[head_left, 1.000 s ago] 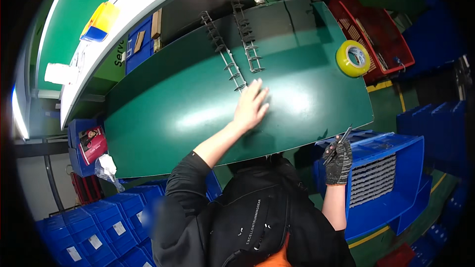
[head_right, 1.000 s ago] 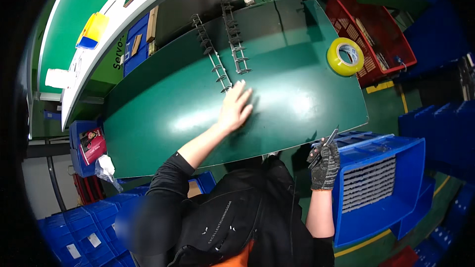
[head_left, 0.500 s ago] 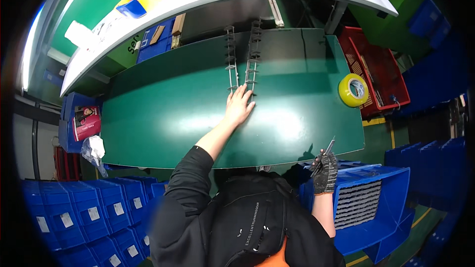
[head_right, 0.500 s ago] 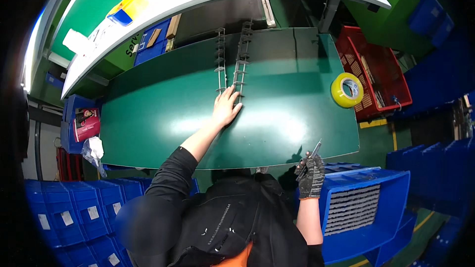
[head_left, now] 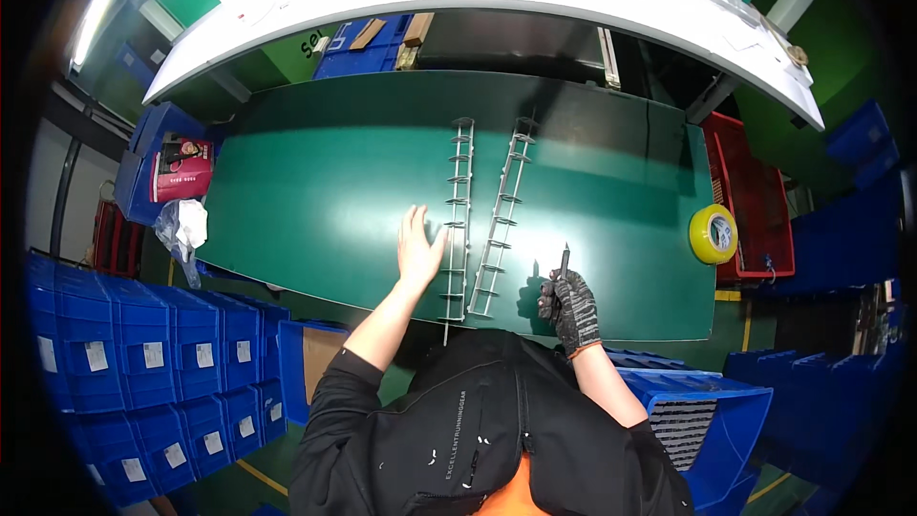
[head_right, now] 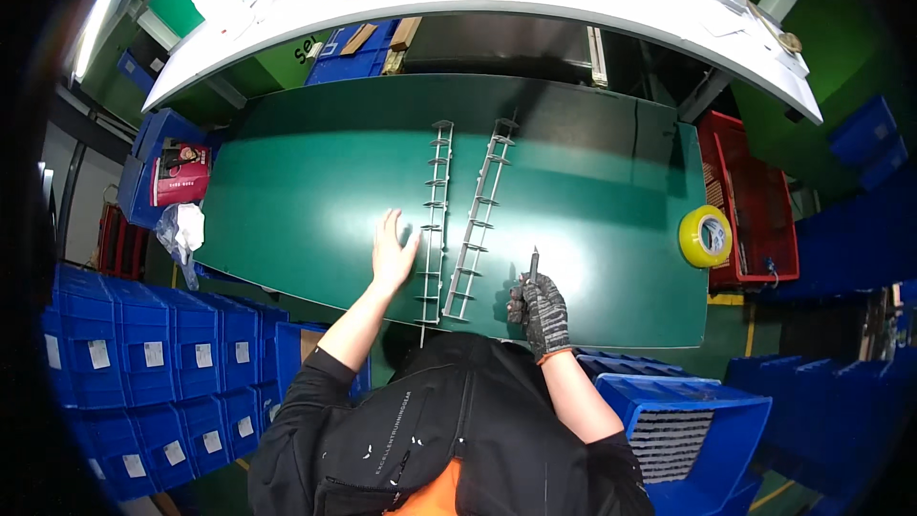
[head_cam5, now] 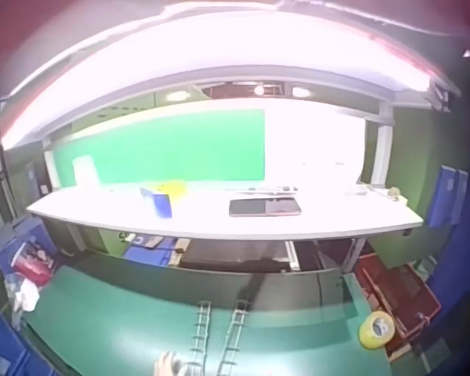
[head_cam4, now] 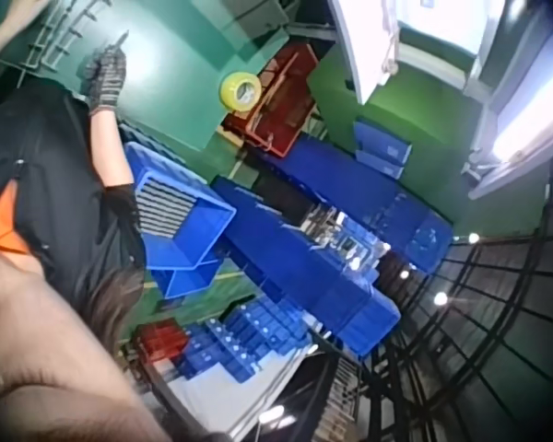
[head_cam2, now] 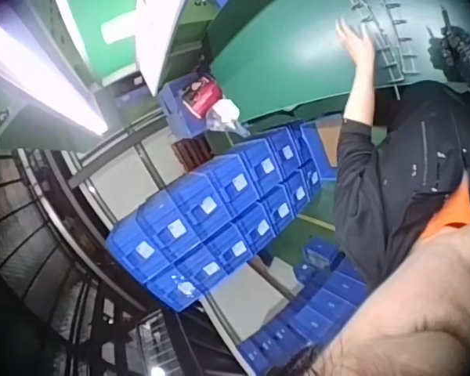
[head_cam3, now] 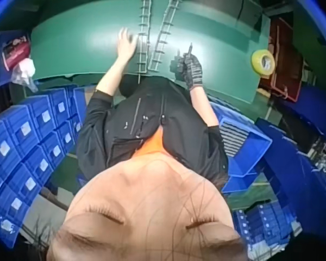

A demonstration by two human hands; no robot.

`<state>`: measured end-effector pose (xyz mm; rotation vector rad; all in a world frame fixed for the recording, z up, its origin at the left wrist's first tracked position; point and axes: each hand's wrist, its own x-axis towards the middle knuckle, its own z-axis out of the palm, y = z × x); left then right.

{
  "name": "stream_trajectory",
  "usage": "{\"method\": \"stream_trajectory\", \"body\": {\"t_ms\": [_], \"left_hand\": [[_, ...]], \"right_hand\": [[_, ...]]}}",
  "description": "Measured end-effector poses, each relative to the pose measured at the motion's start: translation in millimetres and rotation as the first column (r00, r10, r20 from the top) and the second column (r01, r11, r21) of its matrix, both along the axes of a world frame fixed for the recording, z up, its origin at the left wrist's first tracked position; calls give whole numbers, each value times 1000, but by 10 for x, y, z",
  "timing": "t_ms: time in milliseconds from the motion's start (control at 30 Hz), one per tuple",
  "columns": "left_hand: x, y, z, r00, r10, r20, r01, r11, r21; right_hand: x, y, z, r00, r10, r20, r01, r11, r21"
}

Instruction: Assembling white plastic clips onto grey plastic frames at an industrial workbench.

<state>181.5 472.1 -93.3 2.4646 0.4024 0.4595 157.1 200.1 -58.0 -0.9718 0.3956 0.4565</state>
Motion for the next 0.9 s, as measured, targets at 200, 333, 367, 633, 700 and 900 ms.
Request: {"method": "stream_trajectory", "body": {"t_ms": [200, 333, 367, 633, 700, 900], "left_hand": [[530, -177, -154, 913, 6, -409, 10, 999, 37], [574, -5, -329, 923, -59, -379, -1, 988, -157], [542, 87, -373, 915, -139, -378, 40, 965, -258], [-286, 314, 623, 791, -583, -184, 12, 317, -948], [-458, 264, 666, 712, -672, -204, 27, 316, -948], [-631, 426, 812, 500, -865, 48, 84, -7, -996]], "right_hand": [[-24, 367, 138, 986, 155, -67, -162, 978, -128], [56, 481, 200, 971, 207, -117, -237, 890, -390], [99, 462, 211, 971, 226, -79, -238, 886, -397], [688, 755, 574, 979, 148, 143, -101, 950, -294], [751, 804, 566, 982, 29, 184, 1, 987, -161], [697, 818, 665, 974, 101, 202, -59, 977, -204]]}}
